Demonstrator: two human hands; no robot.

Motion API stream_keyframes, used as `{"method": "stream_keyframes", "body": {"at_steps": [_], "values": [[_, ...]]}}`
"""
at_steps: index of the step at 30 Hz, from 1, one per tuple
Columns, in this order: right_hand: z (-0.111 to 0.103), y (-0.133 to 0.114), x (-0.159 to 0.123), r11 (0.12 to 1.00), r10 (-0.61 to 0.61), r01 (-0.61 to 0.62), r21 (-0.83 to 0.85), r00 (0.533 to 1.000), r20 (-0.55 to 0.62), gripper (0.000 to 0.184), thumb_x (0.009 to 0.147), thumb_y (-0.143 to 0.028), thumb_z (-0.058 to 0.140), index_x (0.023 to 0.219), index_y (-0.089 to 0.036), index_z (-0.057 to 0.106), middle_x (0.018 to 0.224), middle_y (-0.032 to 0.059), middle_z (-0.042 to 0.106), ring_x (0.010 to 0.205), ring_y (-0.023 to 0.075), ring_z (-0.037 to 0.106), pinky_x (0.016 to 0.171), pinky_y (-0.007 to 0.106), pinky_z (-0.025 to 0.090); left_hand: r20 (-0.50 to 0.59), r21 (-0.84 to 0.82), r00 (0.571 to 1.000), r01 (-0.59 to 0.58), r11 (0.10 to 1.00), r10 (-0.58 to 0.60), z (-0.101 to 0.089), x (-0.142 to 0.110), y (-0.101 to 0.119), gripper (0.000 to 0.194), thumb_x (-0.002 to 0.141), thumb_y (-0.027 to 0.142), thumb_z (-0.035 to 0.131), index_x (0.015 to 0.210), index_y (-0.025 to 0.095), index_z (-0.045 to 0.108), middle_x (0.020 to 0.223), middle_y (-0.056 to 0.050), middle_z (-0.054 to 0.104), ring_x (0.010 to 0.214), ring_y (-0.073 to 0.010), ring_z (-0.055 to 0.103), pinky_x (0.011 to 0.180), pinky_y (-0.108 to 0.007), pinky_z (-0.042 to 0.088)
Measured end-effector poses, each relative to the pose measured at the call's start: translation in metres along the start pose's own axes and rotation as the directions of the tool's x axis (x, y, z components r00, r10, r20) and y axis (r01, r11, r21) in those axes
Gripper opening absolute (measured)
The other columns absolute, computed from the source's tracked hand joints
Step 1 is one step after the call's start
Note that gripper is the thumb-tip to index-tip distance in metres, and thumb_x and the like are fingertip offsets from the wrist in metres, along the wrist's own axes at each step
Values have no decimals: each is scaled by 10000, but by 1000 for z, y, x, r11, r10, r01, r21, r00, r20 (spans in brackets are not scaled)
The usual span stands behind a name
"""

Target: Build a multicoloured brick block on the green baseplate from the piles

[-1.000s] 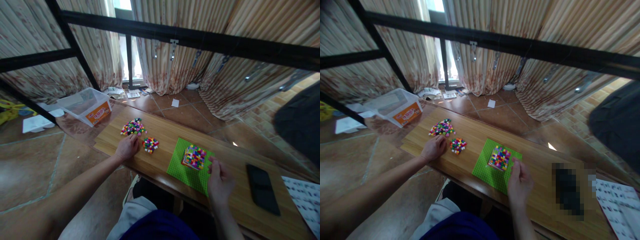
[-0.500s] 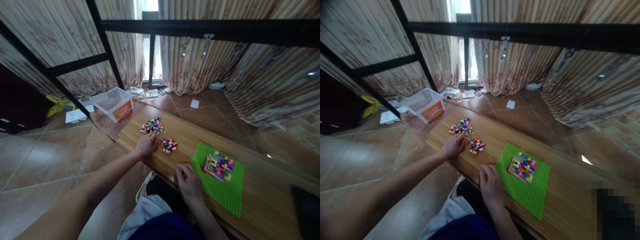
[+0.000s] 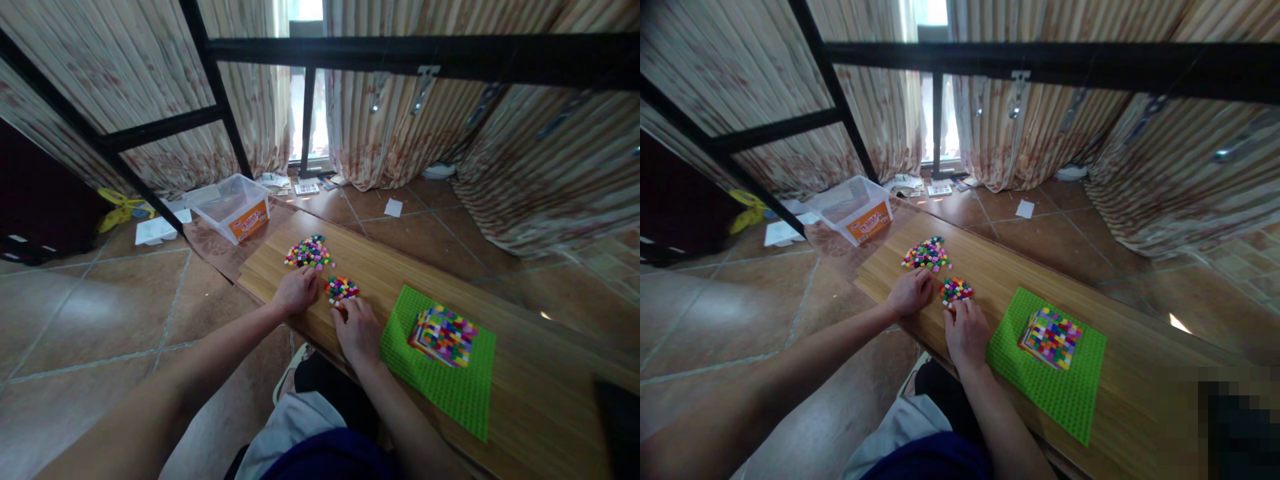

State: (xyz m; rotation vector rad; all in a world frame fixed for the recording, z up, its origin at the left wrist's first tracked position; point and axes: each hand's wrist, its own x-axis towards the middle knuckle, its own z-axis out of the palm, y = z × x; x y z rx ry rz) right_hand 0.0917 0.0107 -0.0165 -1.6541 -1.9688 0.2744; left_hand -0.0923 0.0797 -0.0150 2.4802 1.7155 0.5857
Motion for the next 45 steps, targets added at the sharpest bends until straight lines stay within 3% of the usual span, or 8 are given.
{"method": "stream_keyframes", "body": {"at_steps": [6,11,20,25,28,33,40,45], "values": [[0,0,6,999,-9,9,-40,1000,-7,196,967,-244,478,918,-209,665,934,98,673,891,229,575,793,353,437,-15,-18,1000,-7,1000,7,0,1,-2,156,978,189,481,860,200,583,883,-66,655,821,-189,634,746,-295,496],[-14,3,-3,979,32,-23,204,999,-41,258,971,-243,451,942,-225,706,943,77,676,901,198,620,819,334,493,-28,-22,999,-21,1000,20,0,1,-3,157,972,201,484,861,207,595,887,-66,655,827,-193,636,750,-300,501],[-54,14,-49,578,432,-353,736,897,90,286,853,-472,650,916,-210,744,916,66,723,787,182,704,737,343,602,-44,-24,998,-36,999,35,0,2,-6,165,965,211,473,833,211,573,878,-69,659,802,-200,637,724,-299,490],[-87,38,-63,550,548,-395,736,836,39,363,735,-530,767,905,-209,765,854,62,759,742,193,706,696,361,612,-59,-18,998,-33,999,32,1,2,-7,157,964,215,470,853,214,581,881,-71,664,809,-204,644,726,-298,491],[-110,55,-65,586,598,-381,716,799,-65,387,782,-545,727,969,-207,764,900,78,773,775,202,720,721,377,613,-60,-11,998,-33,999,32,2,2,-7,156,961,223,471,852,213,581,875,-70,662,801,-203,641,724,-298,490],[-142,88,-54,799,556,-409,442,783,-280,408,826,-568,668,1011,-219,766,1003,89,773,871,223,714,823,395,572,-50,-3,998,-33,999,33,0,2,-6,169,967,233,458,845,218,573,875,-66,657,804,-205,638,722,-299,486],[-151,112,-29,964,263,-231,130,897,-356,408,889,-576,573,891,-218,768,997,85,721,880,208,645,840,387,527,-34,-6,999,-25,1000,25,1,3,-6,170,969,231,458,846,211,574,877,-75,656,820,-217,640,736,-311,487],[-141,125,-24,987,151,-157,17,913,-380,403,911,-554,542,878,-224,770,999,93,692,960,226,613,942,437,492,-38,-15,999,-19,1000,19,4,3,-8,168,967,237,474,835,215,575,870,-68,651,810,-208,637,730,-305,487]]}}
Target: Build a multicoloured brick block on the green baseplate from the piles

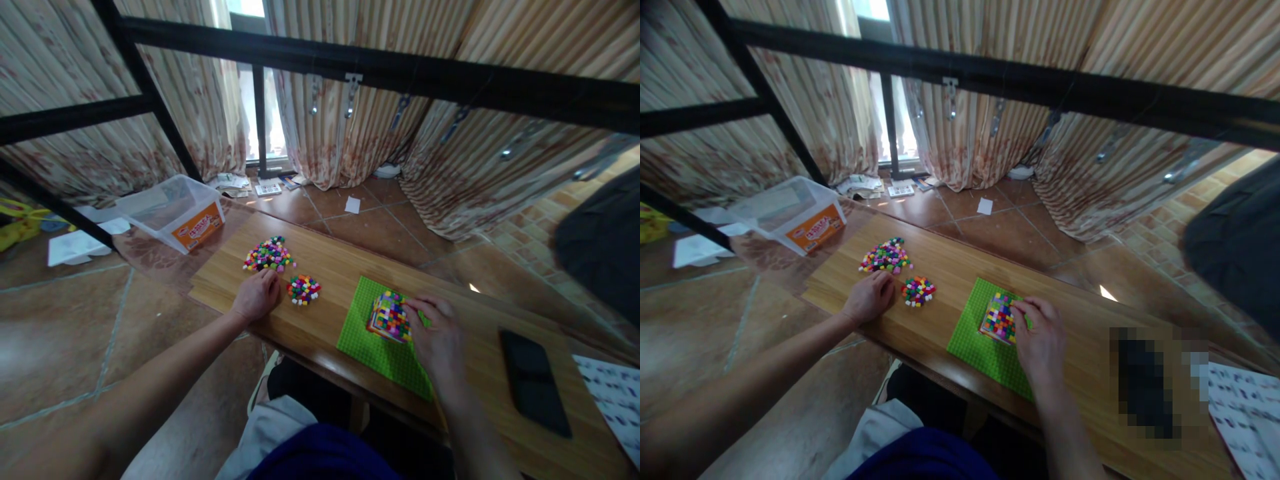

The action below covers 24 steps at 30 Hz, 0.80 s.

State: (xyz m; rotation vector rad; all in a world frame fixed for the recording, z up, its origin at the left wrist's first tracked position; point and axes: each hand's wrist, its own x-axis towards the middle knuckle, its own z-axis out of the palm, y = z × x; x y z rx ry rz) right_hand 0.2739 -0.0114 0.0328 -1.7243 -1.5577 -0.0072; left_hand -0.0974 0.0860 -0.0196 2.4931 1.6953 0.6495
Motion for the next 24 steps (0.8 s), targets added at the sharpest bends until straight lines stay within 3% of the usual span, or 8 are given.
{"method": "stream_keyframes", "body": {"at_steps": [4,13,24], "values": [[4,5,-1,1000,11,-11,-11,1000,-18,389,900,-538,551,875,-218,771,1029,101,690,980,231,612,948,444,493,0,-4,1000,-15,1000,15,0,0,0,165,969,230,471,844,208,577,876,-73,655,806,-209,636,728,-305,482],[5,4,-3,979,185,-185,88,983,1,373,823,-556,629,879,-216,771,1055,95,713,947,228,656,843,413,544,16,15,1000,-6,1000,5,-4,0,3,167,977,224,459,852,203,567,891,-73,660,812,-212,635,722,-304,465],[1,4,2,885,425,-434,168,901,89,494,779,-611,663,997,-182,777,1000,117,759,817,212,687,770,376,556,6,0,1000,-10,1000,10,-4,0,4,173,970,220,456,843,200,571,878,-79,655,802,-213,625,715,-305,460]]}}
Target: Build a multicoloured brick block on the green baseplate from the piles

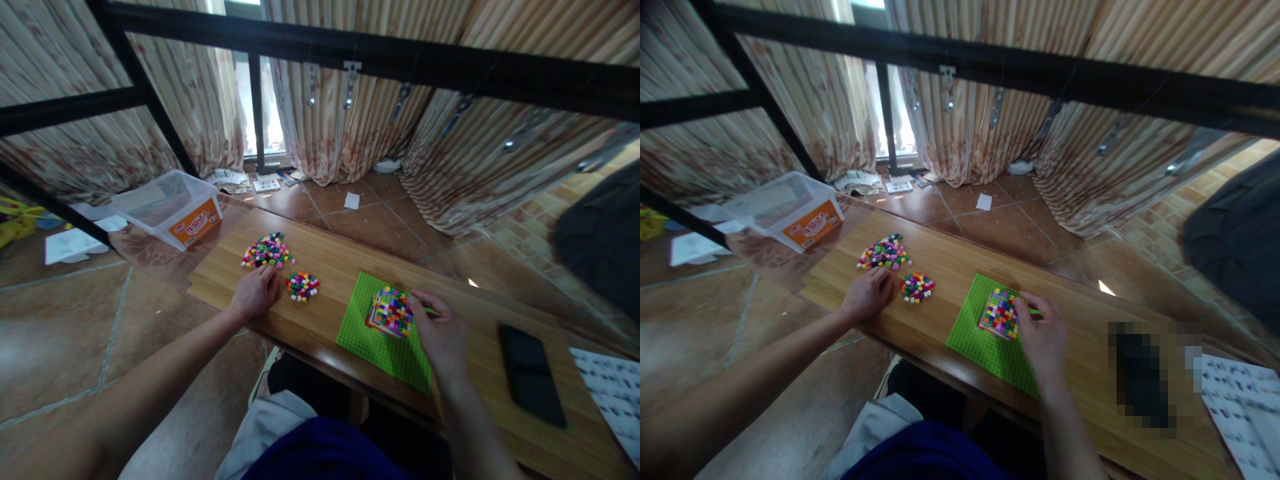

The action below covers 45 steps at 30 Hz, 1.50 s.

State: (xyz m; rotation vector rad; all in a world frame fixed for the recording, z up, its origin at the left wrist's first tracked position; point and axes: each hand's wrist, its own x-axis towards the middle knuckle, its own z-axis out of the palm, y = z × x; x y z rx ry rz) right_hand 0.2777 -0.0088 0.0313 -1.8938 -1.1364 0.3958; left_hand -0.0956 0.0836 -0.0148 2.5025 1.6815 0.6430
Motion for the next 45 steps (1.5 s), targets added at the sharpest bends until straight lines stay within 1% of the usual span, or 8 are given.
{"method": "stream_keyframes", "body": {"at_steps": [3,7,12,14,22,28,39,45], "values": [[3,3,5,1000,7,-7,16,1000,-7,502,756,-610,676,992,-180,785,983,118,767,805,216,697,754,369,561,-2,2,1000,3,1000,-3,0,0,0,164,963,213,466,836,202,569,869,-75,651,804,-211,626,718,-300,458],[7,6,7,996,28,-27,80,1000,-11,449,732,-576,689,931,-189,798,946,104,781,814,224,712,727,344,566,10,8,1000,4,1000,-4,0,1,0,162,961,213,465,836,203,566,877,-78,651,813,-215,628,725,-305,461],[10,10,6,986,106,-107,131,994,13,428,725,-555,699,941,-200,802,974,86,787,913,249,727,879,398,564,17,15,1000,14,1000,-14,1,1,-1,171,967,223,455,836,206,563,879,-78,652,815,-215,627,725,-306,462],[11,12,6,985,103,-103,136,995,8,424,726,-554,702,937,-200,801,975,84,788,933,256,727,908,412,559,16,23,1000,13,1000,-14,1,0,-1,176,972,231,451,836,207,560,883,-79,654,815,-217,627,726,-308,462],[12,12,8,991,82,-80,103,997,-9,389,728,-548,698,890,-210,801,929,80,789,895,261,732,888,411,565,3,-2,1000,0,1000,0,-1,0,1,163,965,215,459,827,214,547,869,-68,647,812,-209,624,732,-296,460],[11,5,8,995,71,-68,74,997,-32,387,702,-549,696,846,-203,796,891,87,785,863,260,728,826,384,572,2,-2,1000,5,1000,-5,-1,0,0,161,963,217,459,838,208,560,875,-76,653,813,-215,625,732,-301,466],[15,6,2,992,44,-42,115,999,-19,454,730,-604,661,885,-194,776,938,96,780,886,256,717,854,399,563,24,29,999,38,999,-39,-1,0,2,156,961,217,481,847,204,586,900,-80,661,839,-215,641,752,-304,484],[18,6,1,989,28,-22,145,999,-40,485,718,-618,653,884,-178,775,922,102,779,865,245,716,838,391,572,25,31,999,37,999,-38,-1,0,3,153,967,212,481,866,194,595,916,-87,663,841,-217,644,753,-306,490]]}}
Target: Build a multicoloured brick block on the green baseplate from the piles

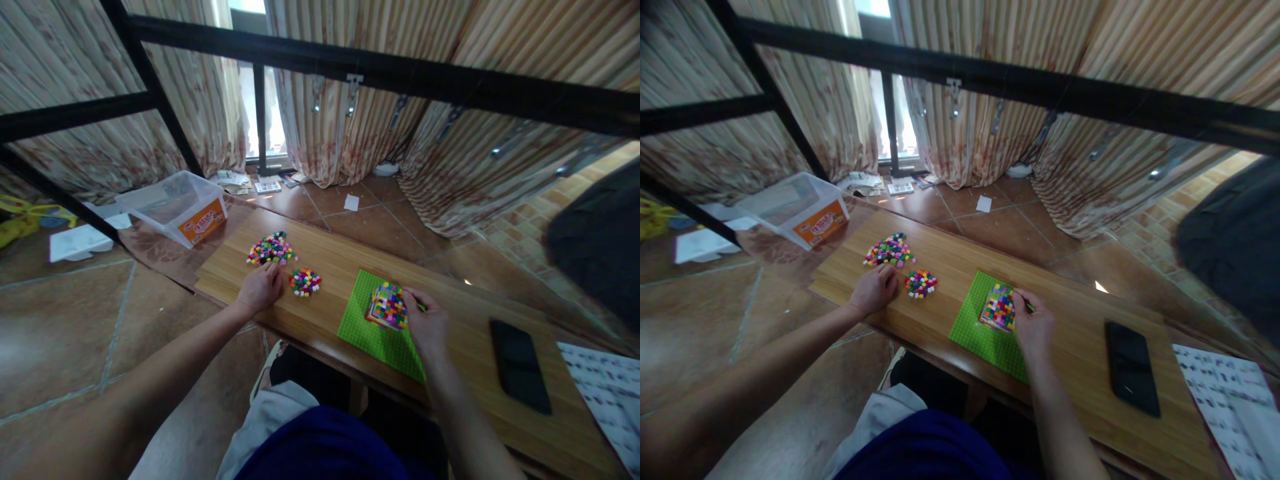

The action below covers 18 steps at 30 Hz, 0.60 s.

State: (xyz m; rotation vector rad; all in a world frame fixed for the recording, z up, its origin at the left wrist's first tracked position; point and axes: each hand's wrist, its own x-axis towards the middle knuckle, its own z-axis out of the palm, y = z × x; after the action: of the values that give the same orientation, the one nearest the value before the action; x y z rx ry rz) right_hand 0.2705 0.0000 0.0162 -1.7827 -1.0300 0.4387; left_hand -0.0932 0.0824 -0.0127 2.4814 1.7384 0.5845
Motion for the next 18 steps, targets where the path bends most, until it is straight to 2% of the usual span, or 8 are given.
{"method": "stream_keyframes", "body": {"at_steps": [7,11,15,18], "values": [[-1,0,3,999,10,-11,50,1000,23,517,677,-641,698,873,-168,775,903,102,781,852,245,718,840,410,575,-30,4,999,-27,1000,27,0,0,-1,142,956,188,493,856,197,594,895,-76,657,843,-210,641,751,-298,484],[-7,8,0,988,45,-49,144,998,33,550,762,-655,648,968,-158,761,980,111,777,902,234,722,846,399,578,-31,-3,999,-24,1000,24,0,0,-1,140,956,191,492,862,199,595,897,-74,658,843,-211,642,747,-300,483],[-16,13,-2,954,99,-63,292,989,-109,520,812,-638,615,963,-153,726,970,108,756,870,201,709,804,360,579,-34,-7,999,-20,1000,20,0,-1,-1,145,964,200,488,870,199,598,900,-77,658,848,-214,643,751,-303,486],[-21,3,-7,968,58,-5,251,977,-207,483,842,-616,600,952,-160,714,933,89,742,808,176,683,753,332,568,-30,-1,999,-27,1000,27,1,-1,-1,154,967,203,485,870,200,604,896,-79,657,851,-218,643,761,-307,492]]}}
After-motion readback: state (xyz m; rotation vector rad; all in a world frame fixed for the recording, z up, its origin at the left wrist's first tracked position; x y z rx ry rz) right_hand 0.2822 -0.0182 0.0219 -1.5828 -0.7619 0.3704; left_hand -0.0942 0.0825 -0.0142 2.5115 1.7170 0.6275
